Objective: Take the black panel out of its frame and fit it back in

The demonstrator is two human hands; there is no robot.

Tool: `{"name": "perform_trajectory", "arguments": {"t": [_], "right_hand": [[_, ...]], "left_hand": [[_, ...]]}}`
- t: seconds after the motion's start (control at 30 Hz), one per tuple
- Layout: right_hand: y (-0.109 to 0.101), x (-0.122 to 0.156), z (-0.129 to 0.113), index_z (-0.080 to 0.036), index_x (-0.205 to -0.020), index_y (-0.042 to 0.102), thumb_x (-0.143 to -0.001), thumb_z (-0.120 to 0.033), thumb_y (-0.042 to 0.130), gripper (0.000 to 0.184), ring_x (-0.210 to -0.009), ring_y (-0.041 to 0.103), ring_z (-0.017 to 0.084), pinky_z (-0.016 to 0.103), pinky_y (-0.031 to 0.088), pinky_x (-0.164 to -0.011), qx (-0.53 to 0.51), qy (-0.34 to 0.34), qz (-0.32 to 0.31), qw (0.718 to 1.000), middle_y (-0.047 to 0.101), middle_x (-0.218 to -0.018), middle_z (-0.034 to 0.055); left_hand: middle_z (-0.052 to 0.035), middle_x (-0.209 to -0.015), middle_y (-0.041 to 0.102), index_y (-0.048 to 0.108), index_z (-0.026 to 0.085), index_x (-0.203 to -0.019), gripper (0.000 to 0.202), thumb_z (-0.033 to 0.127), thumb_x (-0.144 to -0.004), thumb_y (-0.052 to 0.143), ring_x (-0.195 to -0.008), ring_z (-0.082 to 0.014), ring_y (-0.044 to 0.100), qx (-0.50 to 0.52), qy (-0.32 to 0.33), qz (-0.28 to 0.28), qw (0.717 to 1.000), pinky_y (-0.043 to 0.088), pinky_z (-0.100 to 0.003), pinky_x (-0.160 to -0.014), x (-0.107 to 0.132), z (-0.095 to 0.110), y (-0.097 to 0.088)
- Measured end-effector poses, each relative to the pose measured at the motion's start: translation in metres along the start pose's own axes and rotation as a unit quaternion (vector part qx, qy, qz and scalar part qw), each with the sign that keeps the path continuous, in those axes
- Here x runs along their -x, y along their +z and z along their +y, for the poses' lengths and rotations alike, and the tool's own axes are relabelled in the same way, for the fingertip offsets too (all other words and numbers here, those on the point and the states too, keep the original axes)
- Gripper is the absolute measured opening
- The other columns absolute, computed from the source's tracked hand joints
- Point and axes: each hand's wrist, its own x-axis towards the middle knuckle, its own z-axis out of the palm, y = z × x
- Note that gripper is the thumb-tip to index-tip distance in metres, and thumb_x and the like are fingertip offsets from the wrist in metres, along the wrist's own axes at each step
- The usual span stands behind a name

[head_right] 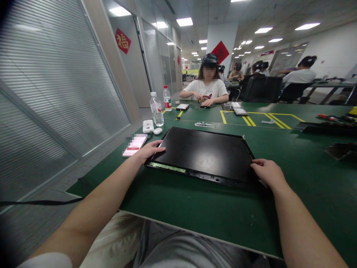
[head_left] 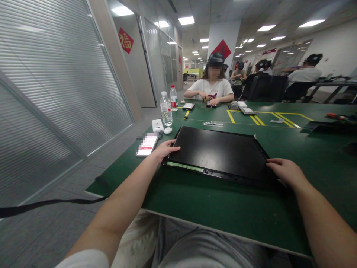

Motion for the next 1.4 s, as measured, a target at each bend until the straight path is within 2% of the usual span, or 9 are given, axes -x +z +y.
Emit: {"name": "perform_trajectory", "arguments": {"t": [0.2, 0.4, 0.57, 0.83, 1.07, 1.27, 1.4], "right_hand": [[0.0, 0.001, 0.0, -0.024, -0.092, 0.087, -0.084, -0.036, 0.072, 0.021, -0.108, 0.08, 0.037, 0.041, 0.061, -0.087, -0.007, -0.006, 0.009, 1.0, 0.086, -0.106, 0.0148], [0.0, 0.002, -0.002, -0.023, -0.092, 0.087, -0.085, -0.037, 0.071, 0.023, -0.105, 0.08, 0.035, 0.039, 0.06, -0.085, -0.008, -0.004, -0.001, 1.0, 0.086, -0.107, 0.0153], [-0.001, 0.004, -0.004, -0.022, -0.094, 0.087, -0.085, -0.036, 0.071, 0.023, -0.106, 0.08, 0.035, 0.039, 0.06, -0.086, -0.008, 0.0, 0.001, 1.0, 0.087, -0.108, 0.0152], [0.001, 0.006, -0.003, -0.023, -0.092, 0.086, -0.084, -0.036, 0.072, 0.021, -0.104, 0.08, 0.035, 0.039, 0.06, -0.086, -0.01, -0.003, 0.01, 1.0, 0.086, -0.107, 0.015], [0.003, 0.002, 0.0, -0.024, -0.092, 0.087, -0.084, -0.038, 0.072, 0.022, -0.104, 0.08, 0.035, 0.04, 0.06, -0.087, -0.008, -0.003, 0.012, 1.0, 0.086, -0.103, 0.0147], [0.006, -0.003, 0.005, -0.024, -0.093, 0.086, -0.083, -0.037, 0.073, 0.022, -0.107, 0.08, 0.036, 0.045, 0.062, -0.092, -0.015, -0.011, 0.007, 1.0, 0.086, -0.105, 0.0146], [0.009, -0.006, 0.008, -0.025, -0.093, 0.085, -0.081, -0.037, 0.074, 0.021, -0.103, 0.08, 0.036, 0.046, 0.062, -0.091, -0.022, -0.013, 0.021, 0.999, 0.085, -0.101, 0.0127]], "left_hand": [[-0.0057, -0.096, 0.088, 0.086, 0.02, -0.117, 0.059, 0.007, -0.062, 0.104, -0.083, -0.0276, 0.086, -0.037, 0.05, 0.005, 0.998, 0.07, -0.037, -0.08, -0.001, -0.004, 0.001], [-0.0078, -0.098, 0.088, 0.086, 0.02, -0.113, 0.06, 0.013, -0.058, 0.107, -0.096, -0.0315, 0.086, -0.046, 0.071, 0.0, 0.996, 0.068, -0.04, -0.089, -0.003, -0.008, 0.0], [-0.0078, -0.096, 0.089, 0.087, 0.019, -0.108, 0.057, 0.013, -0.055, 0.106, -0.099, -0.0328, 0.085, -0.055, 0.077, -0.006, 0.996, 0.067, -0.041, -0.092, 0.0, -0.006, -0.001], [-0.0088, -0.097, 0.089, 0.088, 0.019, -0.104, 0.055, 0.014, -0.052, 0.107, -0.101, -0.0341, 0.085, -0.06, 0.089, -0.002, 0.994, 0.066, -0.041, -0.093, 0.0, -0.005, -0.001], [-0.0098, -0.098, 0.09, 0.088, 0.018, -0.105, 0.051, 0.009, -0.058, 0.103, -0.108, -0.0365, 0.085, -0.04, 0.095, -0.01, 0.995, 0.068, -0.046, -0.099, 0.004, -0.003, 0.001], [-0.0115, -0.111, 0.09, 0.088, 0.017, -0.112, 0.056, 0.01, -0.058, 0.105, -0.116, -0.0354, 0.084, -0.013, 0.123, -0.004, 0.992, 0.066, -0.044, -0.105, 0.008, 0.0, 0.002], [-0.0122, -0.117, 0.089, 0.087, 0.016, -0.116, 0.059, 0.013, -0.06, 0.104, -0.123, -0.0361, 0.082, 0.013, 0.145, -0.03, 0.989, 0.065, -0.044, -0.108, 0.011, 0.004, 0.005]]}}
